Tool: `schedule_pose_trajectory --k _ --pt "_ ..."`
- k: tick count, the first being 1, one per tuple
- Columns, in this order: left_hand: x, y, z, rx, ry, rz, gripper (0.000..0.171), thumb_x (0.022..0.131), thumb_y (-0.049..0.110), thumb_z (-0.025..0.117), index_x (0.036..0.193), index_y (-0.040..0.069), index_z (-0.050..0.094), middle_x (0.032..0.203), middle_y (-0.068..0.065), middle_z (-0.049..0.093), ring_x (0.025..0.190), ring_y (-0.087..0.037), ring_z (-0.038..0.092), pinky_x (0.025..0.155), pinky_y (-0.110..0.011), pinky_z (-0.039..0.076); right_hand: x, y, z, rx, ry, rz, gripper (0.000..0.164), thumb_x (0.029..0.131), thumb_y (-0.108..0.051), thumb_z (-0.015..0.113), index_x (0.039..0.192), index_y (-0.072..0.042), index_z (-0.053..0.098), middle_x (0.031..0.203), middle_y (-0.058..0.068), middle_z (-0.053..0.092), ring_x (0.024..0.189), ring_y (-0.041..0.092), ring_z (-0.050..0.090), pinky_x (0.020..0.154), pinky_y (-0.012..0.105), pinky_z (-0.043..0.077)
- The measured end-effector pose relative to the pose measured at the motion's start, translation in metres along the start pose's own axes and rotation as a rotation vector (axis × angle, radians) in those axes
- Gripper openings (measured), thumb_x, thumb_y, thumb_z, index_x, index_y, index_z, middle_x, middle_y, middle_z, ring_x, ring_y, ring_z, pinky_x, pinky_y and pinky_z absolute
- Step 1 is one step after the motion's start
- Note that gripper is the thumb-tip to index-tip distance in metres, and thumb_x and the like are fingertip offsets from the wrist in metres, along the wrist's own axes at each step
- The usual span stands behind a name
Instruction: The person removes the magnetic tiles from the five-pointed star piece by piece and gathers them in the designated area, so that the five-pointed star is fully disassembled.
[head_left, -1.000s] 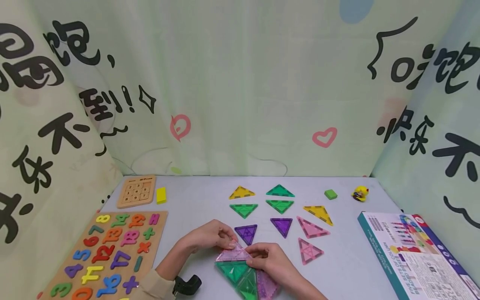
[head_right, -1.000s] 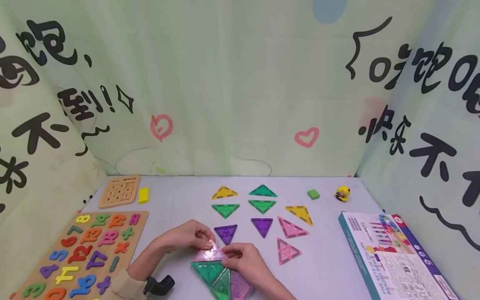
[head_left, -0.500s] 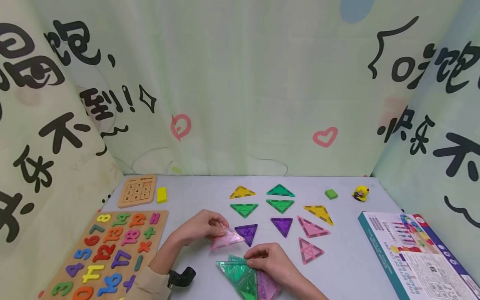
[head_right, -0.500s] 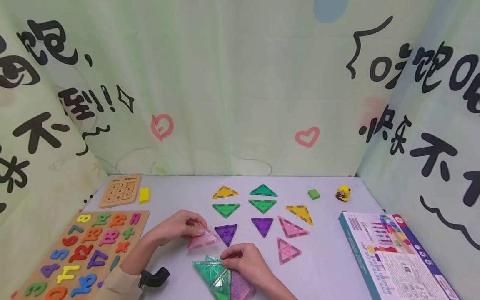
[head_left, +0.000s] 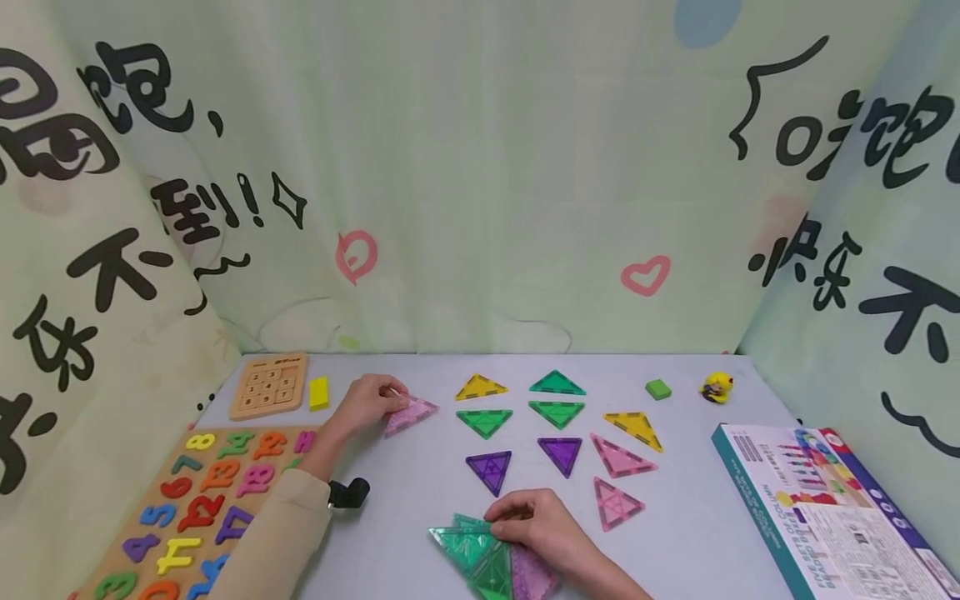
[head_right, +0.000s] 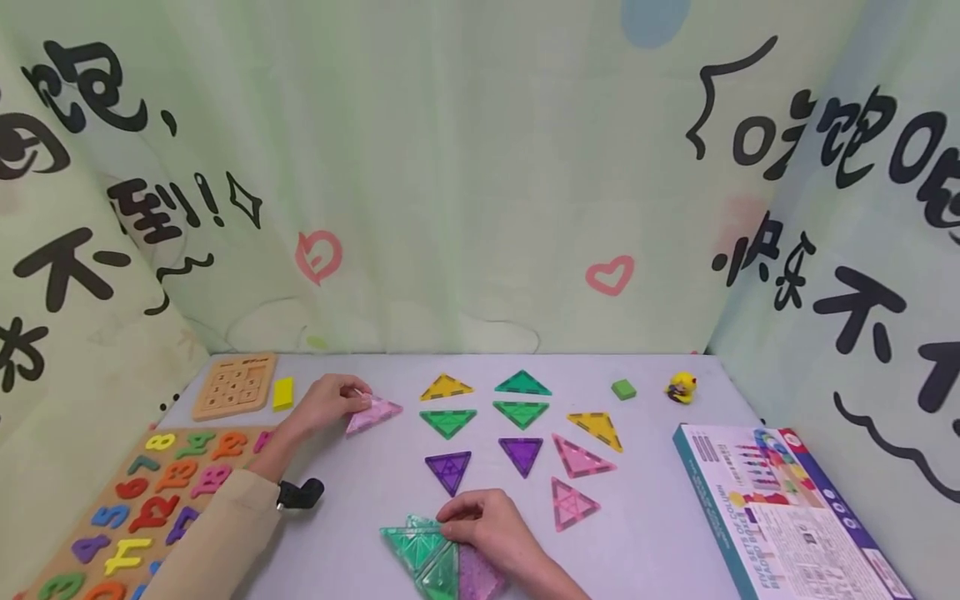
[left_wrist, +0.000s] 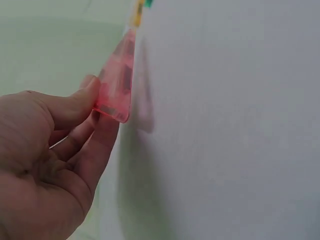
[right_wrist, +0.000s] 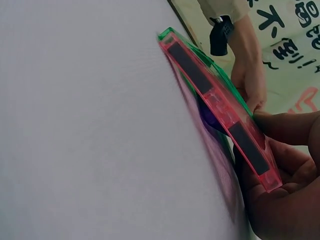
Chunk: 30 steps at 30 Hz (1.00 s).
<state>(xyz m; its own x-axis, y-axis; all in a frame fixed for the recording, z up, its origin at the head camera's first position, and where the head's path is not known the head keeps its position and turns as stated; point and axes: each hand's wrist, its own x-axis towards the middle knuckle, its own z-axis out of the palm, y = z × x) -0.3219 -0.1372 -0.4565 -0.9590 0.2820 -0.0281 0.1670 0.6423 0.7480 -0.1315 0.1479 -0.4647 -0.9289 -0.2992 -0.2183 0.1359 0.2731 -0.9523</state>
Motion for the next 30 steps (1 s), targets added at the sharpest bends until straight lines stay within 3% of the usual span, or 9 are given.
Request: schedule_pose_trajectory --k 5,12,16,21,25,30 --pt "0.014 -0.010 -0.005 0.118 0.037 -0.019 0.021 0.094 0.019 0.068 0.112 0.007 0.071 0.097 -0.010 0.068 0.082 -0.020 0.057 0.069 -0.025 0.048 -0.001 -0.001 0.003 0.030 -0.012 -0.004 0.021 0.087 -0.016 0.074 0.102 -0.001 0.074 0.098 0.006 0.075 0.083 0.011 0.064 0.071 0.021 0.053" --pt "0.017 -0.002 -0.004 0.208 0.024 -0.017 0.030 0.093 0.021 0.069 0.120 0.009 0.068 0.106 -0.011 0.067 0.093 -0.025 0.057 0.083 -0.036 0.054 -0.001 -0.002 0.002 0.032 -0.007 -0.001 0.020 0.087 -0.015 0.073 0.102 -0.001 0.074 0.097 0.006 0.075 0.083 0.011 0.064 0.071 0.021 0.053" --pt "0.009 0.007 0.000 0.224 0.060 -0.016 0.031 0.093 0.020 0.069 0.122 0.010 0.068 0.111 -0.012 0.067 0.097 -0.025 0.059 0.084 -0.038 0.055 -0.002 -0.002 0.002 0.036 0.005 0.004 0.021 0.087 -0.014 0.073 0.102 -0.001 0.074 0.097 0.006 0.075 0.083 0.011 0.064 0.072 0.021 0.053" --pt "-0.020 0.028 0.008 0.181 0.068 -0.025 0.028 0.093 0.020 0.070 0.119 0.011 0.069 0.107 -0.008 0.067 0.094 -0.022 0.058 0.077 -0.031 0.056 -0.001 -0.001 0.004 0.057 0.043 0.000 0.021 0.086 -0.014 0.074 0.102 0.000 0.074 0.096 0.006 0.075 0.084 0.011 0.064 0.073 0.022 0.053" --pt "-0.049 0.043 0.017 0.101 -0.048 0.054 0.022 0.093 0.021 0.070 0.113 0.013 0.072 0.096 0.000 0.067 0.087 -0.016 0.057 0.073 -0.027 0.053 0.000 -0.002 0.006 0.089 0.078 -0.002 0.023 0.086 -0.014 0.074 0.104 0.002 0.073 0.096 0.005 0.074 0.086 0.011 0.065 0.074 0.023 0.054" --pt "-0.081 0.051 0.029 -0.011 -0.372 0.163 0.018 0.093 0.026 0.069 0.107 0.016 0.074 0.093 0.005 0.070 0.081 -0.013 0.057 0.068 -0.026 0.049 0.002 -0.003 0.009 0.096 0.113 -0.012 0.024 0.086 -0.015 0.074 0.104 0.002 0.072 0.097 0.004 0.074 0.086 0.011 0.065 0.074 0.023 0.054"
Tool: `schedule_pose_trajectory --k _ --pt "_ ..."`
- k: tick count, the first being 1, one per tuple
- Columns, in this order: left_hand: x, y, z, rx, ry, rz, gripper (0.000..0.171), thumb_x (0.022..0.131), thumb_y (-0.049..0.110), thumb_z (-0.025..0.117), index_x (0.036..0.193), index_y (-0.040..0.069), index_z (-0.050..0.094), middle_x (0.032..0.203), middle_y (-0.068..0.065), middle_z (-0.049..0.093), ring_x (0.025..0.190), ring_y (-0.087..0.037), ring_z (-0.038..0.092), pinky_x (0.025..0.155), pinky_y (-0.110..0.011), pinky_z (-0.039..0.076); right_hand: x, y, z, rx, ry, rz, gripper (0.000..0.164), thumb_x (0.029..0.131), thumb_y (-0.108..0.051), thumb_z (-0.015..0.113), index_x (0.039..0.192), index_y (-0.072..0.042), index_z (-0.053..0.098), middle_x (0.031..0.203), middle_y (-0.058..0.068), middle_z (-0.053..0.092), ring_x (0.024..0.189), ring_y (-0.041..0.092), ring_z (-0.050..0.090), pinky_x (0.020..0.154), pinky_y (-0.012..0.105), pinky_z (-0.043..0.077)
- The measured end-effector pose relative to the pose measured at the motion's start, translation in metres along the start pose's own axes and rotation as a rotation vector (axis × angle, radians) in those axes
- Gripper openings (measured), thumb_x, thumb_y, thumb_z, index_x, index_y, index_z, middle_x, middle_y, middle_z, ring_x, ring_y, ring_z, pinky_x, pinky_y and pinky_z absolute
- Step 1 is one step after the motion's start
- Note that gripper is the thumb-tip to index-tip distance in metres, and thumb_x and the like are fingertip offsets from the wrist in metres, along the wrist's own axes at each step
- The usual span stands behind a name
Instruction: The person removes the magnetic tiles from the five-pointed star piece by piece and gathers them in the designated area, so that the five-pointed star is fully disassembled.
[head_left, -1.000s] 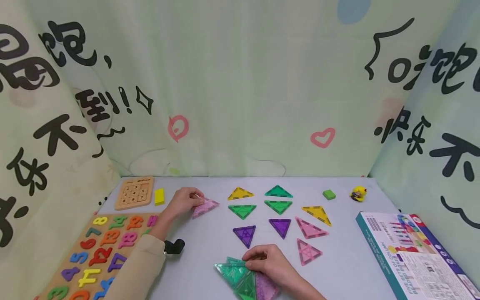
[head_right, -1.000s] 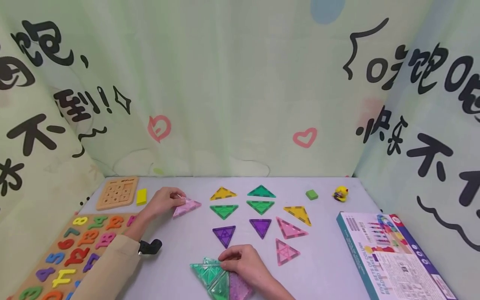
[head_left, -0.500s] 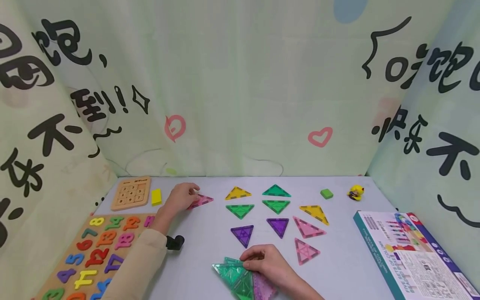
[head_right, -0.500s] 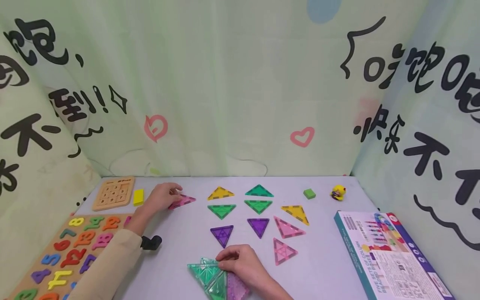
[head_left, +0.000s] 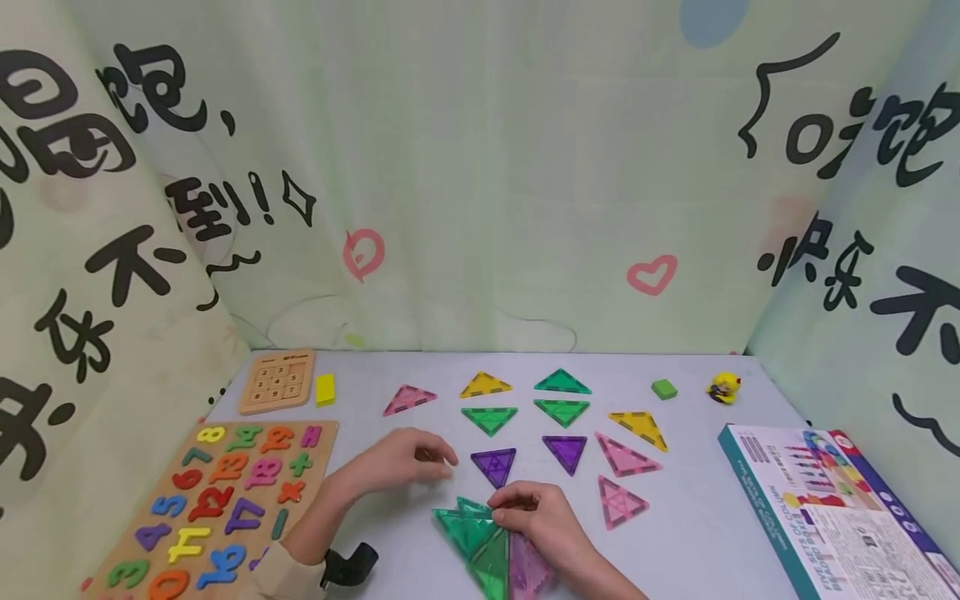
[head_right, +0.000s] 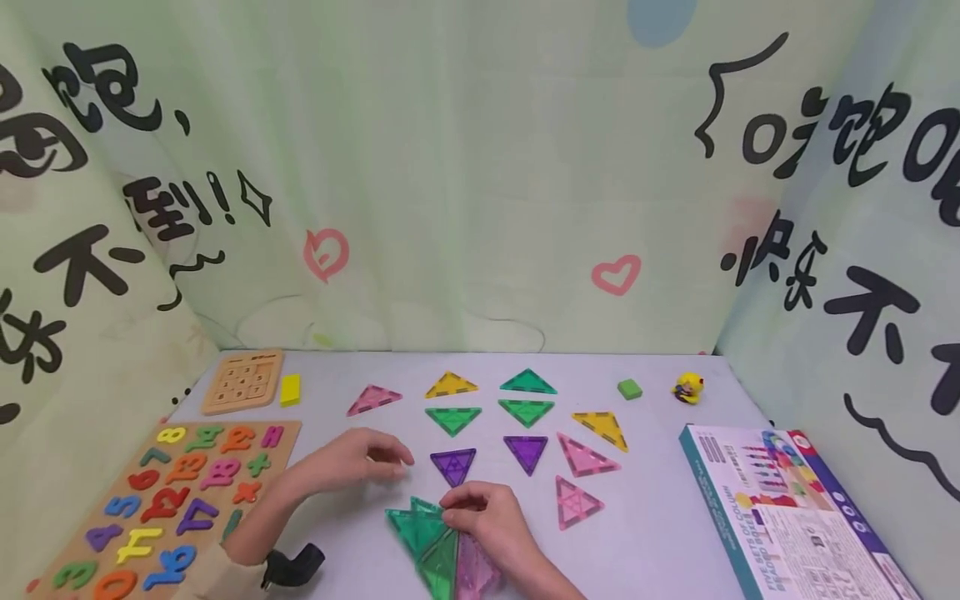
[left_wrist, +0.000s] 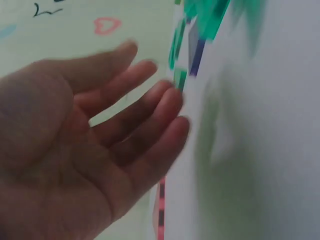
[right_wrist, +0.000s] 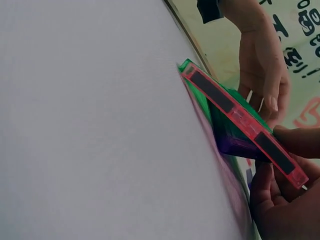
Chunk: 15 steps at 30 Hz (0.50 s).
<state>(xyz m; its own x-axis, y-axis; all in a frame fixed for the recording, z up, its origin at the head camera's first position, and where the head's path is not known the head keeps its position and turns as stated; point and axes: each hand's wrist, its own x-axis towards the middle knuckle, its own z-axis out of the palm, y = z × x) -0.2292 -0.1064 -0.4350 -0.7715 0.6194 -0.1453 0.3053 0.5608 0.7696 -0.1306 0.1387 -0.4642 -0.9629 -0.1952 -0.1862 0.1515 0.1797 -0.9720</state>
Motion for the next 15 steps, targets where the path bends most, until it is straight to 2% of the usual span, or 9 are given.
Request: schedule_pose_trajectory --k 2,5,9,15 --pt "-0.004 0.003 0.008 -0.031 -0.102 0.022 0.016 0.093 0.027 0.070 0.105 0.018 0.075 0.092 0.006 0.071 0.078 -0.011 0.058 0.066 -0.025 0.048 0.000 0.000 0.000 -0.002 0.015 -0.003 0.024 0.086 -0.015 0.074 0.104 0.002 0.072 0.096 0.004 0.074 0.086 0.011 0.065 0.074 0.023 0.054" --pt "-0.006 0.003 0.017 -0.058 -0.169 0.028 0.013 0.089 0.024 0.074 0.101 0.019 0.075 0.085 0.006 0.070 0.073 -0.008 0.058 0.064 -0.022 0.048 0.000 0.001 0.000 0.014 0.028 0.002 0.025 0.086 -0.014 0.073 0.105 0.003 0.071 0.096 0.004 0.074 0.085 0.011 0.065 0.074 0.022 0.054" --pt "-0.004 0.000 0.025 -0.087 -0.174 0.031 0.013 0.086 0.016 0.077 0.099 0.017 0.075 0.079 0.005 0.068 0.071 -0.007 0.058 0.065 -0.021 0.048 -0.001 0.002 0.000 0.030 0.026 0.006 0.027 0.087 -0.014 0.073 0.106 0.005 0.070 0.096 0.005 0.073 0.085 0.011 0.064 0.074 0.022 0.053" --pt "-0.004 -0.004 0.029 -0.124 -0.157 0.032 0.012 0.086 0.012 0.076 0.098 0.015 0.075 0.077 0.003 0.069 0.071 -0.008 0.058 0.068 -0.021 0.049 -0.001 0.001 0.000 -0.039 -0.038 0.007 0.028 0.086 -0.015 0.073 0.110 0.000 0.069 0.098 0.004 0.071 0.085 0.013 0.061 0.074 0.024 0.051"
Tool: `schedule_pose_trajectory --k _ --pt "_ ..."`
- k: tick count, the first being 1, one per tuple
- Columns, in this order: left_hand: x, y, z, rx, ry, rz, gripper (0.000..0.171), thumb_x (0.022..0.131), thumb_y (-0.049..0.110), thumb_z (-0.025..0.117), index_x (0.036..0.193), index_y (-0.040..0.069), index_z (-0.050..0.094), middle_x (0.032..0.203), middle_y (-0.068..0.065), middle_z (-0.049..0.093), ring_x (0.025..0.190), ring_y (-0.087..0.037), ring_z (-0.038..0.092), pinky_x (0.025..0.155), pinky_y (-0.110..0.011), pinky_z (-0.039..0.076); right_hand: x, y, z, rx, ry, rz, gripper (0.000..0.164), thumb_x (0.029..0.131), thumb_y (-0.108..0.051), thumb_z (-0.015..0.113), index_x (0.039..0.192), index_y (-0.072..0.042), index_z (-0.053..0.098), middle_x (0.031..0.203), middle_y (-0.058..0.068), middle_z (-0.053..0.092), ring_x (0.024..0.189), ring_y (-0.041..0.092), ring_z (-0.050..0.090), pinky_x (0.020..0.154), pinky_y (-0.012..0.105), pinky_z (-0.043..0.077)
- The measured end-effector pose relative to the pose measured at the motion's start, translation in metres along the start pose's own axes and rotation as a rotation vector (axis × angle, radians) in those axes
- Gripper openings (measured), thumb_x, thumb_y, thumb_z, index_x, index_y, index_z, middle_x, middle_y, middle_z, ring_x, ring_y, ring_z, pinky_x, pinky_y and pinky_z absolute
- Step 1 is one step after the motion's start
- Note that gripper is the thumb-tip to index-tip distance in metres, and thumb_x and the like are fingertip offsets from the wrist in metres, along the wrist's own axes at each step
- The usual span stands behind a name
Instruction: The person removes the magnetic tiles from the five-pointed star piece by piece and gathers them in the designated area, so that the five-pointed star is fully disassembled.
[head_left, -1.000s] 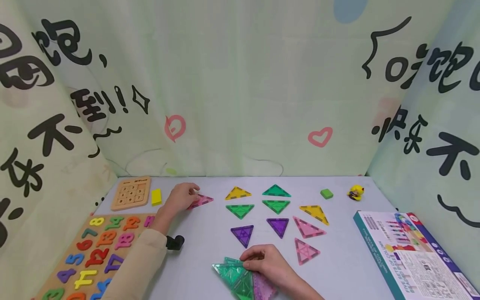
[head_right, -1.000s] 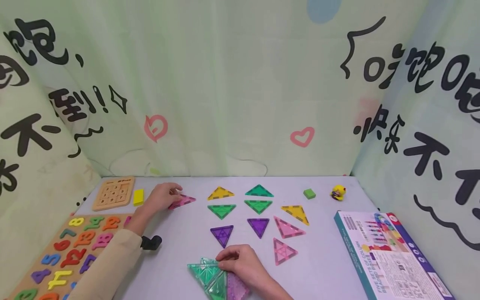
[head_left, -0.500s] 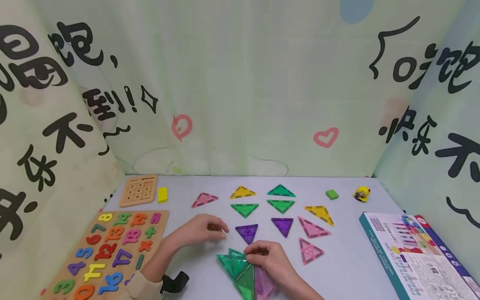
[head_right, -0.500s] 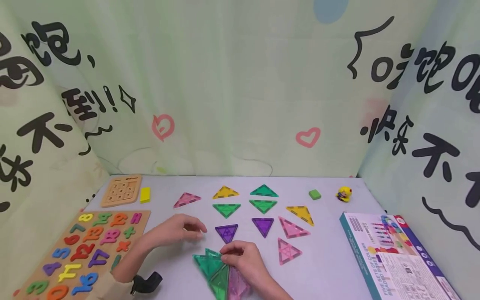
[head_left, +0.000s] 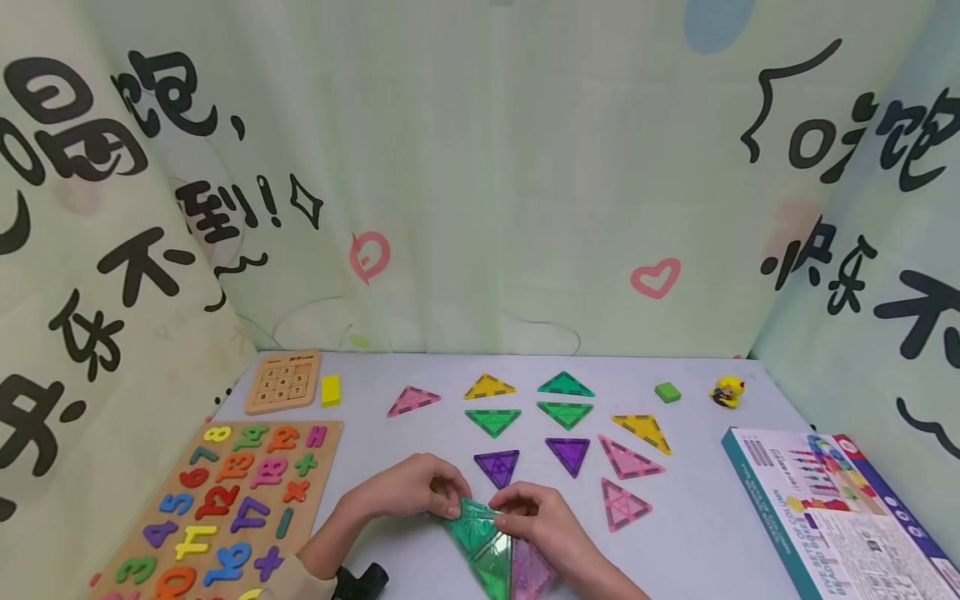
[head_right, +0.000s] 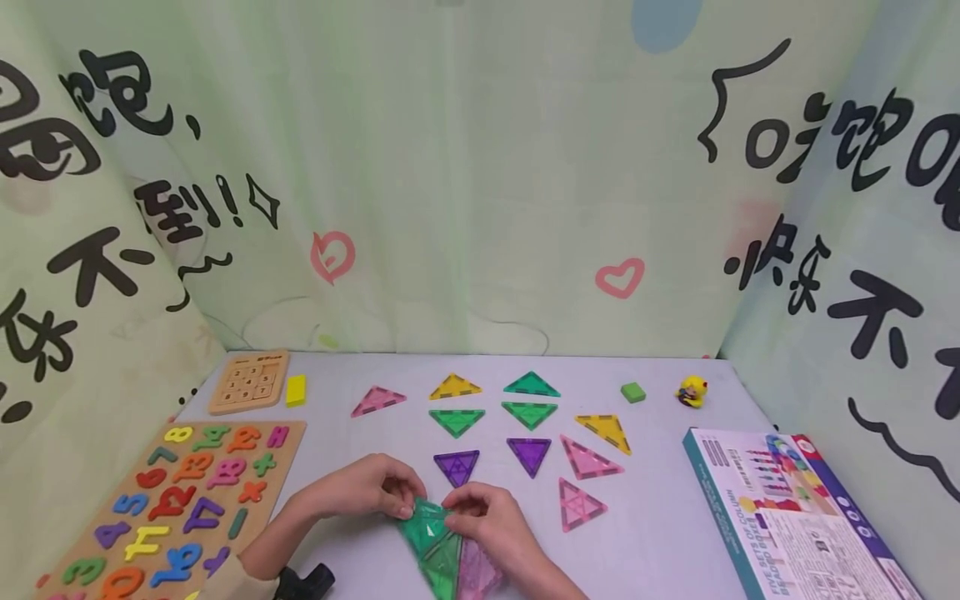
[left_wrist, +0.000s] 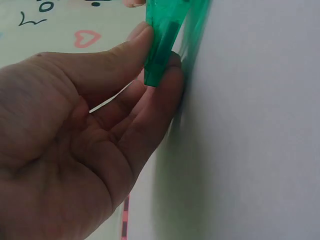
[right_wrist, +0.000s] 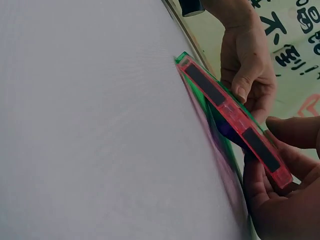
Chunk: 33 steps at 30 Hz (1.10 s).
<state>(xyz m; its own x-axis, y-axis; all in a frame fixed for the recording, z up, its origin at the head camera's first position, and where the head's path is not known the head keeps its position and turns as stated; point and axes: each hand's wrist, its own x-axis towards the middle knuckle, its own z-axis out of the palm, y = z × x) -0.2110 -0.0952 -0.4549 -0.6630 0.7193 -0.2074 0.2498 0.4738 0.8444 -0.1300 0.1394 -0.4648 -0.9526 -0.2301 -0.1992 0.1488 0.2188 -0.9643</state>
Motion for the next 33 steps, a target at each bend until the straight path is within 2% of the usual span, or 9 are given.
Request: schedule_pose_trajectory --k 5,12,21,33 --pt "-0.0009 -0.0016 0.0013 -0.019 0.011 -0.001 0.011 0.087 0.011 0.075 0.098 0.014 0.076 0.077 0.002 0.069 0.071 -0.008 0.058 0.068 -0.021 0.049 -0.0007 0.0008 0.0002 -0.041 -0.008 -0.021 0.028 0.083 -0.009 0.074 0.109 -0.001 0.069 0.098 0.006 0.070 0.082 0.014 0.060 0.072 0.024 0.051" --pt "-0.0013 -0.0028 0.0009 -0.009 0.022 0.011 0.011 0.087 0.009 0.074 0.097 0.015 0.076 0.076 0.002 0.069 0.070 -0.007 0.057 0.067 -0.020 0.049 0.0011 0.0058 0.0004 -0.029 -0.002 -0.032 0.028 0.084 -0.006 0.073 0.110 0.002 0.069 0.100 0.010 0.070 0.081 0.014 0.059 0.070 0.022 0.050" --pt "-0.0006 -0.0049 -0.0026 -0.036 0.039 0.029 0.015 0.088 0.008 0.073 0.100 0.017 0.076 0.077 0.003 0.067 0.071 -0.007 0.058 0.067 -0.021 0.050 0.0016 0.0041 -0.0022 -0.022 -0.021 -0.032 0.029 0.086 -0.009 0.073 0.112 0.003 0.069 0.104 0.012 0.072 0.082 0.013 0.061 0.070 0.022 0.052" --pt "-0.0011 -0.0045 -0.0055 -0.056 0.058 0.043 0.011 0.086 0.008 0.075 0.091 0.017 0.076 0.080 0.006 0.070 0.072 -0.006 0.058 0.070 -0.021 0.051 -0.0007 0.0022 -0.0042 -0.058 -0.023 -0.030 0.029 0.086 -0.015 0.074 0.111 0.000 0.072 0.104 0.009 0.075 0.085 0.010 0.064 0.073 0.021 0.053"
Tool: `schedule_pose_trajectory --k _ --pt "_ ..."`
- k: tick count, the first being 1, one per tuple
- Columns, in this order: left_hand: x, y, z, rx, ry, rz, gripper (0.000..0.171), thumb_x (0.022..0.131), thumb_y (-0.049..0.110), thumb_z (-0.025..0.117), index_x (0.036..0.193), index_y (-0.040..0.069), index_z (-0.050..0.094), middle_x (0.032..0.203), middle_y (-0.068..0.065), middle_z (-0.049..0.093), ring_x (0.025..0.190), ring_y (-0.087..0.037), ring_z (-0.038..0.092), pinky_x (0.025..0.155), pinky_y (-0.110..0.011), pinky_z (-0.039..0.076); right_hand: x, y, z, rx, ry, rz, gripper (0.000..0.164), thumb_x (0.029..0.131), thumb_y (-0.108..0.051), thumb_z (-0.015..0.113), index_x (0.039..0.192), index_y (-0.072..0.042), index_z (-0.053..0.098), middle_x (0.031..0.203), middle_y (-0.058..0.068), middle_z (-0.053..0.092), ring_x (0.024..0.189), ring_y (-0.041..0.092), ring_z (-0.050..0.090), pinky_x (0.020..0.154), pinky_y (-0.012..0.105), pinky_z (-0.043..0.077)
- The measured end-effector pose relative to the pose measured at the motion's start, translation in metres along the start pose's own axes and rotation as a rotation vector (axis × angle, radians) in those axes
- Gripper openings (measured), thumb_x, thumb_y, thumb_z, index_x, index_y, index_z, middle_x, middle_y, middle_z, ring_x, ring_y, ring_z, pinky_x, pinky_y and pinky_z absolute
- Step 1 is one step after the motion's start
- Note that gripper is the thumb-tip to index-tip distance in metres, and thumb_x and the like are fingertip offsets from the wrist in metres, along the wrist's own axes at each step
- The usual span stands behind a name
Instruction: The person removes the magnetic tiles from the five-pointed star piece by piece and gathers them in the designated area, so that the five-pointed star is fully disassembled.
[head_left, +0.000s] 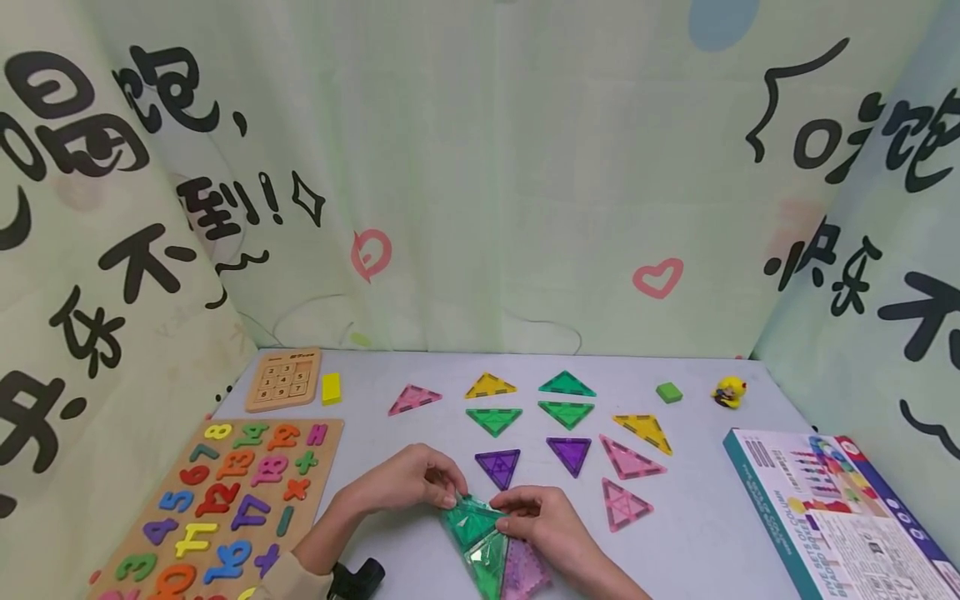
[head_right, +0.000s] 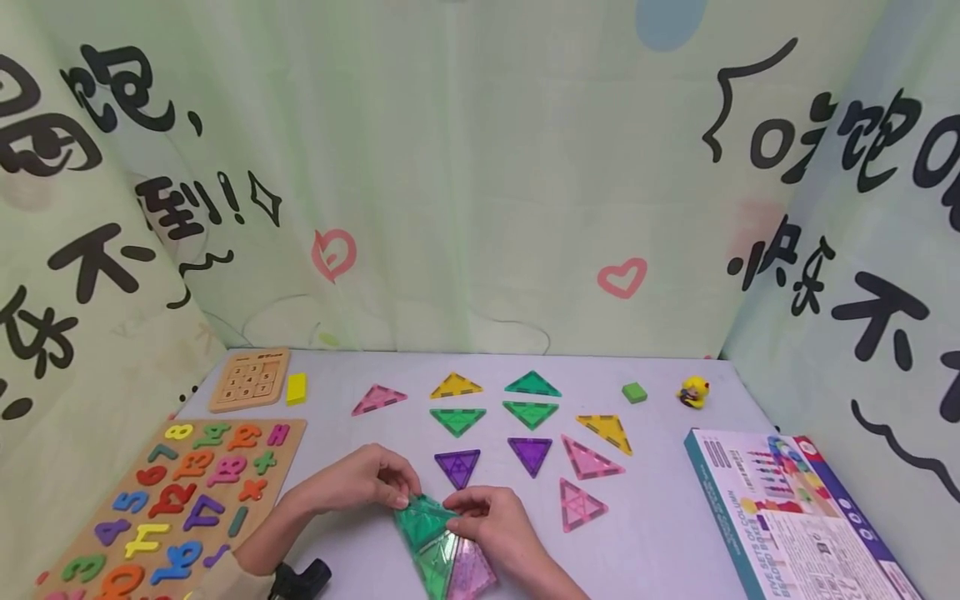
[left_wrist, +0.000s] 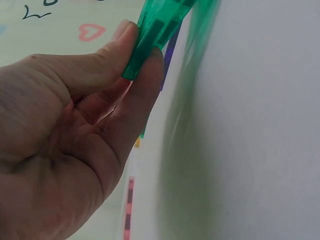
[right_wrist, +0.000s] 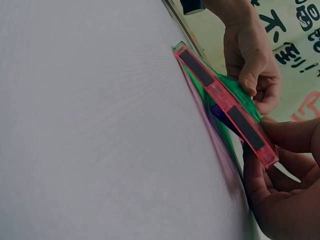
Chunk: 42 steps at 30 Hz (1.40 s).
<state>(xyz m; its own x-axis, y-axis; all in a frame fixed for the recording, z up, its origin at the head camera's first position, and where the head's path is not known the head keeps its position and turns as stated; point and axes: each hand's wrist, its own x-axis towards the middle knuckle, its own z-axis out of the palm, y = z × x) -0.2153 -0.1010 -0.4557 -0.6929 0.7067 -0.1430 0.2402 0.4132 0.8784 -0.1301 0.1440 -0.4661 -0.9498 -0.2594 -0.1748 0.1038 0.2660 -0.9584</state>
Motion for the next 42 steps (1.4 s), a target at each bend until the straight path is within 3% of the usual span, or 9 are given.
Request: schedule_pose_trajectory --k 17,23,31,36,42 --pt "-0.006 0.000 -0.017 -0.041 0.061 -0.030 0.006 0.089 0.009 0.072 0.094 0.009 0.075 0.088 -0.001 0.073 0.078 -0.013 0.059 0.071 -0.026 0.051 -0.002 0.001 -0.001 0.067 0.054 0.033 0.028 0.086 -0.012 0.074 0.108 0.005 0.072 0.102 0.014 0.075 0.089 0.009 0.064 0.073 0.021 0.055" --pt "-0.004 -0.004 -0.016 -0.094 0.041 -0.015 0.006 0.089 0.009 0.072 0.094 0.007 0.075 0.089 -0.005 0.073 0.077 -0.014 0.060 0.072 -0.026 0.051 -0.001 0.001 -0.001 0.122 0.039 0.022 0.028 0.086 -0.011 0.072 0.108 0.006 0.069 0.101 0.014 0.075 0.088 0.011 0.067 0.075 0.021 0.054" --pt "-0.002 -0.004 -0.008 -0.121 -0.010 -0.003 0.006 0.088 0.008 0.073 0.093 0.006 0.074 0.083 -0.004 0.070 0.070 -0.010 0.059 0.067 -0.023 0.052 -0.001 0.000 0.001 0.144 0.022 0.049 0.052 0.084 -0.011 0.073 0.132 0.001 0.056 0.103 0.008 0.073 0.089 0.013 0.067 0.077 0.024 0.053" --pt "0.000 -0.004 -0.002 -0.124 -0.016 0.013 0.006 0.086 0.008 0.075 0.091 0.005 0.074 0.080 -0.003 0.069 0.069 -0.008 0.058 0.065 -0.021 0.051 0.000 0.000 0.001 0.138 -0.035 0.061 0.038 0.086 -0.015 0.073 0.120 0.002 0.067 0.107 0.007 0.073 0.090 0.010 0.065 0.076 0.023 0.053" --pt "0.001 -0.005 0.001 -0.122 -0.004 0.012 0.006 0.086 0.008 0.076 0.091 0.006 0.074 0.080 -0.003 0.069 0.069 -0.009 0.057 0.065 -0.021 0.050 -0.001 0.000 0.000 0.128 -0.032 0.084 0.032 0.085 -0.016 0.075 0.112 0.001 0.072 0.107 0.008 0.075 0.090 0.008 0.064 0.075 0.023 0.053"
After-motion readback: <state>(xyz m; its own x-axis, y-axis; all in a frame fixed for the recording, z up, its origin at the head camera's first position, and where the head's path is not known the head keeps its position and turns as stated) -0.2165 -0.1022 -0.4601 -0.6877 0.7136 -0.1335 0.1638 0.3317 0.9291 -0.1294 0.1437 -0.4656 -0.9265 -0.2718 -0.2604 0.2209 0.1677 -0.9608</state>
